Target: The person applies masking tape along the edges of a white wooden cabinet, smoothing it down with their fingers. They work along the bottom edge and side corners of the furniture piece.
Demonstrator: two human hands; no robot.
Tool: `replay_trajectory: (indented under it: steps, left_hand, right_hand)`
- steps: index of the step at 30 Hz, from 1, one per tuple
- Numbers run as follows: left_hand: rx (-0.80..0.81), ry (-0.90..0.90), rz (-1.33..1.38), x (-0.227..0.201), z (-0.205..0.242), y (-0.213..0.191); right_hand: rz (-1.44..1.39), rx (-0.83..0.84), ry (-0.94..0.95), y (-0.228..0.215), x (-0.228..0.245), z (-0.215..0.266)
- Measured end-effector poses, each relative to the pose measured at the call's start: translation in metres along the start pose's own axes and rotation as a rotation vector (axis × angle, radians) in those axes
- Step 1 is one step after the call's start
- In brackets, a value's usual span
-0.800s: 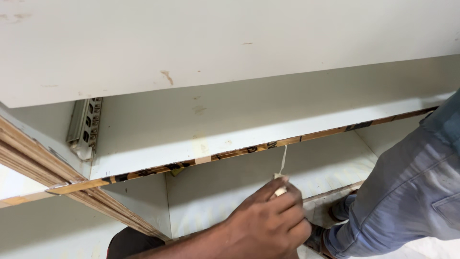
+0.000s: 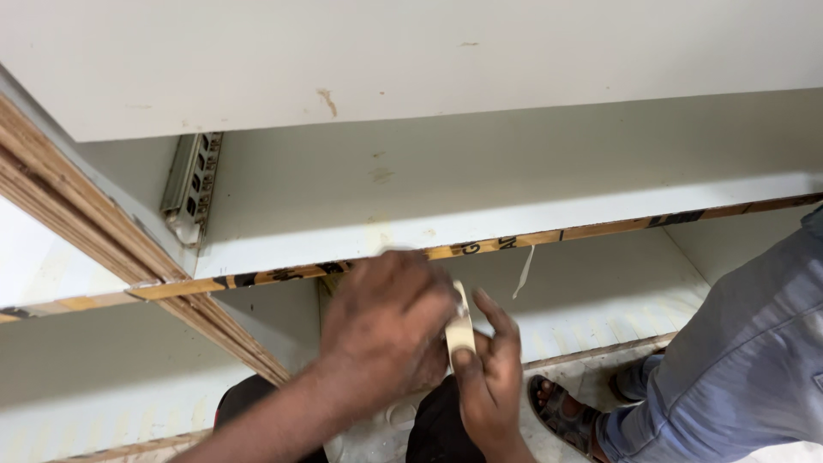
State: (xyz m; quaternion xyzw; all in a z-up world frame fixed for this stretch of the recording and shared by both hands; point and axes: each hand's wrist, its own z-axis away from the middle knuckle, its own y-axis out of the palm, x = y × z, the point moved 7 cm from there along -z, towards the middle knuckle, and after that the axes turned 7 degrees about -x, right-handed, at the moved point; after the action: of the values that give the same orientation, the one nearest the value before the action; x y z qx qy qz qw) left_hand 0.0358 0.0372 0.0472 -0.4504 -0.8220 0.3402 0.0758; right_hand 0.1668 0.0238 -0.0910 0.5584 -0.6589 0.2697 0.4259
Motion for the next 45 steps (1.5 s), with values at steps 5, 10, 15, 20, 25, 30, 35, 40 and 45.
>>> replay_trajectory:
  steps: [5, 10, 15, 20, 25, 30, 35, 40, 45]
  left_hand:
    - [0.027, 0.046, -0.229, 0.010, -0.044, -0.024]
    - [0.358, -0.145, -0.212, 0.024, -0.063, -0.013]
    - [0.444, -0.132, -0.238, 0.027, -0.065, -0.008]
    - [0.337, -0.058, -0.207, 0.033, -0.067, -0.008]
    - [0.290, -0.048, -0.163, 0.041, -0.068, -0.006]
    - [0.229, -0.034, -0.162, 0.052, -0.076, -0.003]
    - [0.153, -0.050, -0.147, 0.057, -0.080, -0.011]
    - [0.201, -0.115, -0.111, 0.067, -0.091, -0.015]
    - [0.704, -0.556, -0.130, 0.104, -0.090, 0.006]
  right_hand:
    - [-0.244, -0.008, 0.186, 0.035, -0.018, -0.024]
    - [-0.366, 0.021, 0.161, 0.051, -0.018, -0.042]
    - [-0.378, 0.016, 0.156, 0.053, -0.027, -0.050]
    - [-0.365, -0.019, 0.158, 0.054, -0.050, -0.052]
    - [-0.400, -0.051, 0.138, 0.048, -0.084, -0.051]
    - [-0.376, -0.153, 0.099, 0.049, -0.111, -0.061]
    - [-0.129, -0.213, -0.121, 0.052, -0.106, -0.081]
    - [-0.110, -0.278, -0.198, 0.052, -0.120, -0.099]
    - [-0.227, -0.192, -0.264, 0.049, -0.142, -0.101]
